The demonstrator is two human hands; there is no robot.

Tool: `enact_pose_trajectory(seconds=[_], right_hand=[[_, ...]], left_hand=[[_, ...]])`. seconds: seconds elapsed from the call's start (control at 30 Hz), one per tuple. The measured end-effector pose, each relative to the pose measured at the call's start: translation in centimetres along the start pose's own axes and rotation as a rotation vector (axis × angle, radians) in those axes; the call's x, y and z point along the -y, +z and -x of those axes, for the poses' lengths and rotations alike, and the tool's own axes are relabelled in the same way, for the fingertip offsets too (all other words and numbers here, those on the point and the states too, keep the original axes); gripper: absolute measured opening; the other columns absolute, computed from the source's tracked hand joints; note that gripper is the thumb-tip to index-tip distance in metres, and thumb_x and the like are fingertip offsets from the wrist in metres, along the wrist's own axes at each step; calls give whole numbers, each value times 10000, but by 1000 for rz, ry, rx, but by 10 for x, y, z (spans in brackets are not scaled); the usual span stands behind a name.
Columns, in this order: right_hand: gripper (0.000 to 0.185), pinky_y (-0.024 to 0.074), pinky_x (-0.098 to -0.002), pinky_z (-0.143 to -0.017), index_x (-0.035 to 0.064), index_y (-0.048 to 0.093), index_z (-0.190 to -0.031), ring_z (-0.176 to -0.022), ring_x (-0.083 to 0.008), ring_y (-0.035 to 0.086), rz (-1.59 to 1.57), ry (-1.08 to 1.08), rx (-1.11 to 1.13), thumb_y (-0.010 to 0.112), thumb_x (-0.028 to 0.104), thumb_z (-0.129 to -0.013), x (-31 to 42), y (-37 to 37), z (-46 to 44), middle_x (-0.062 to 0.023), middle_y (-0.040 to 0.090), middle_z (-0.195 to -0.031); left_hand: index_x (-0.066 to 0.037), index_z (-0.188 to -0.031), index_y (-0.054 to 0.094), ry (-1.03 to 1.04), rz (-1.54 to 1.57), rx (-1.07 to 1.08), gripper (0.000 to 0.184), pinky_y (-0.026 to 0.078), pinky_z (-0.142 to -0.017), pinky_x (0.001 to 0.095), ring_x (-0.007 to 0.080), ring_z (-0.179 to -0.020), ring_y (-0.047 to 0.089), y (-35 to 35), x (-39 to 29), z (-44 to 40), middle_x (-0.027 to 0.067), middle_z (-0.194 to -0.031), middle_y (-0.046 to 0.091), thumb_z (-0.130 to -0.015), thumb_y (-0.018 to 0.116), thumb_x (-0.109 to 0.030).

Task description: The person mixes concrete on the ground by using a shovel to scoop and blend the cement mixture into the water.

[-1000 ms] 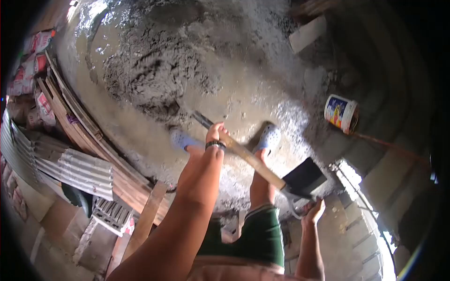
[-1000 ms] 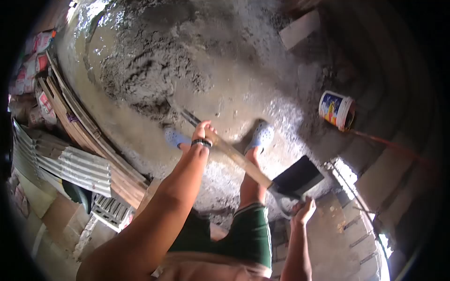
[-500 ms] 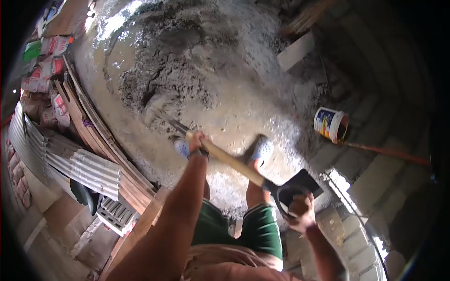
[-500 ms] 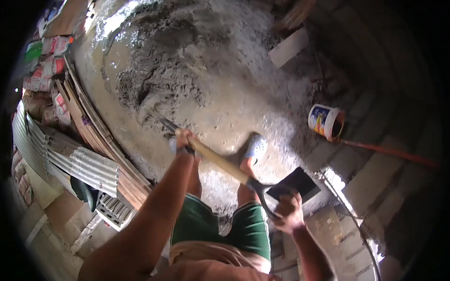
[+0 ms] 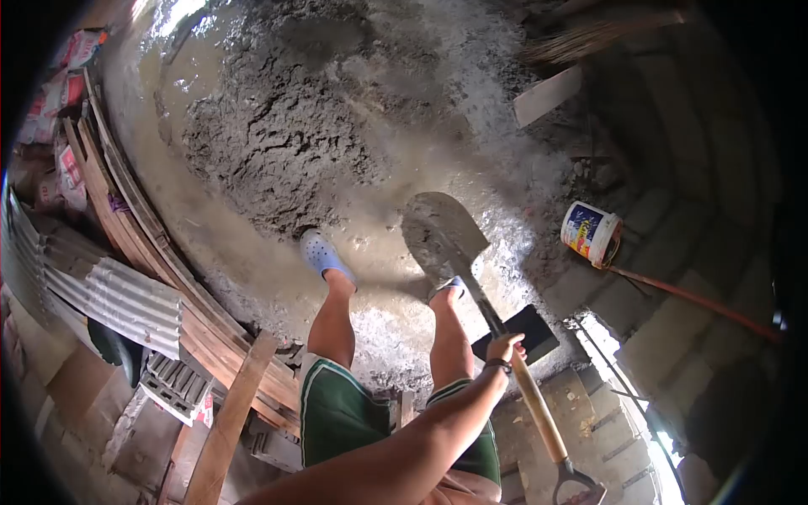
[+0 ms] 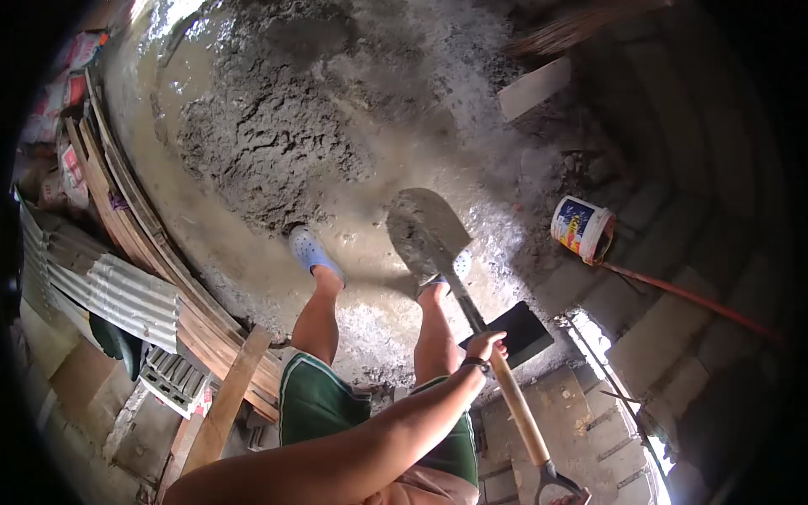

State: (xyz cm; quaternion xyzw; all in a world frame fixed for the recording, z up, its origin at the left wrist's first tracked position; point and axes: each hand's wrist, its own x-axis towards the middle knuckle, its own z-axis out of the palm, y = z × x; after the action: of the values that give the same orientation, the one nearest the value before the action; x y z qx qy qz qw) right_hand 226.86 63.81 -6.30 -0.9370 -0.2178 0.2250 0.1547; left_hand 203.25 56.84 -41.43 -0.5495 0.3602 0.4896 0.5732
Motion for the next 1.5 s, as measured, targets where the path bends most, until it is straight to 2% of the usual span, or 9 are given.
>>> enact_pose_trajectory(seconds=[0.17, 0.2, 0.23, 0.3, 0.63, 0.77, 1.0, 1.2, 1.5], right_hand=[[348, 328, -246, -438, 129, 561, -1184, -508, -84, 369, -36, -37, 127, 496, 397, -971, -26, 186, 2, 42, 384, -637], [266, 321, -243, -437, 129, 548, -1006, -500, -87, 368, -131, -48, 258, 510, 388, -959, -13, 249, 46, 37, 415, -639], [278, 313, -240, -436, 129, 535, -829, -492, -89, 367, -227, -46, 390, 524, 380, -947, 0, 313, 91, 32, 446, -640], [248, 281, -257, -389, 149, 530, -777, -397, -106, 306, -257, -259, 538, 498, 341, -930, 40, 366, 149, 31, 341, -505], [181, 454, -328, -585, 76, 606, -874, -580, -170, 550, -216, -1500, 705, 672, 213, -777, 181, 206, 249, -30, 590, -716], [210, 431, -360, -634, 107, 556, -765, -565, -191, 530, 287, -2118, 1264, 721, 184, -661, 115, 229, 286, -18, 540, -665], [250, 447, -383, -668, 140, 497, -623, -535, -191, 473, 362, -1844, 1353, 737, 210, -617, 141, 168, 241, 9, 485, -571], [334, 463, -333, -675, 46, 542, -1015, -715, -178, 535, -181, -393, 729, 558, 372, -944, 97, 48, 128, -41, 576, -837], [313, 429, -292, -551, 99, 554, -1080, -680, -143, 530, 157, -225, 45, 498, 386, -966, 48, -12, -11, -28, 563, -815]], left_hand=[[-112, -795, 560, 489, -553, -13, 298, 464, -573, 338, 198, -571, 560, -19, -234, -69, 30, -639, 539, -881, 554, -398], [-132, -776, 545, 405, 206, 581, 273, 458, -569, 346, 197, -556, 522, -41, -297, -101, 19, -615, 506, -886, 547, -382], [-141, -763, 510, 827, -138, 456, 204, 446, -533, 338, 192, -560, 504, -44, -370, -60, 27, -622, 487, -883, 562, -298], [-110, -772, 478, 503, 168, 192, 150, 450, -582, 330, 184, -561, 495, -13, -465, -54, 24, -670, 513, -849, 596, -164], [-156, -661, 437, 559, 864, 937, 264, 388, -532, 240, 89, -531, 413, -8, -428, 196, -42, -583, 414, -863, 606, -142], [-102, -709, 575, 673, 322, 416, 252, 507, -587, 374, 225, -596, 576, -153, -455, 122, 63, -641, 572, -863, 614, -298], [-70, -813, 566, 651, 296, 189, 154, 500, -589, 385, 246, -595, 559, -105, -347, 150, 97, -729, 571, -805, 707, -132], [-94, -781, 569, 288, 854, 512, 162, 506, -540, 296, 170, -581, 562, -57, -246, 55, 35, -668, 558, -830, 710, -155], [-55, -778, 573, -104, 405, 80, 250, 490, -468, 367, 198, -470, 530, -52, 1, 1, 61, -600, 497, -775, 768, -211]])
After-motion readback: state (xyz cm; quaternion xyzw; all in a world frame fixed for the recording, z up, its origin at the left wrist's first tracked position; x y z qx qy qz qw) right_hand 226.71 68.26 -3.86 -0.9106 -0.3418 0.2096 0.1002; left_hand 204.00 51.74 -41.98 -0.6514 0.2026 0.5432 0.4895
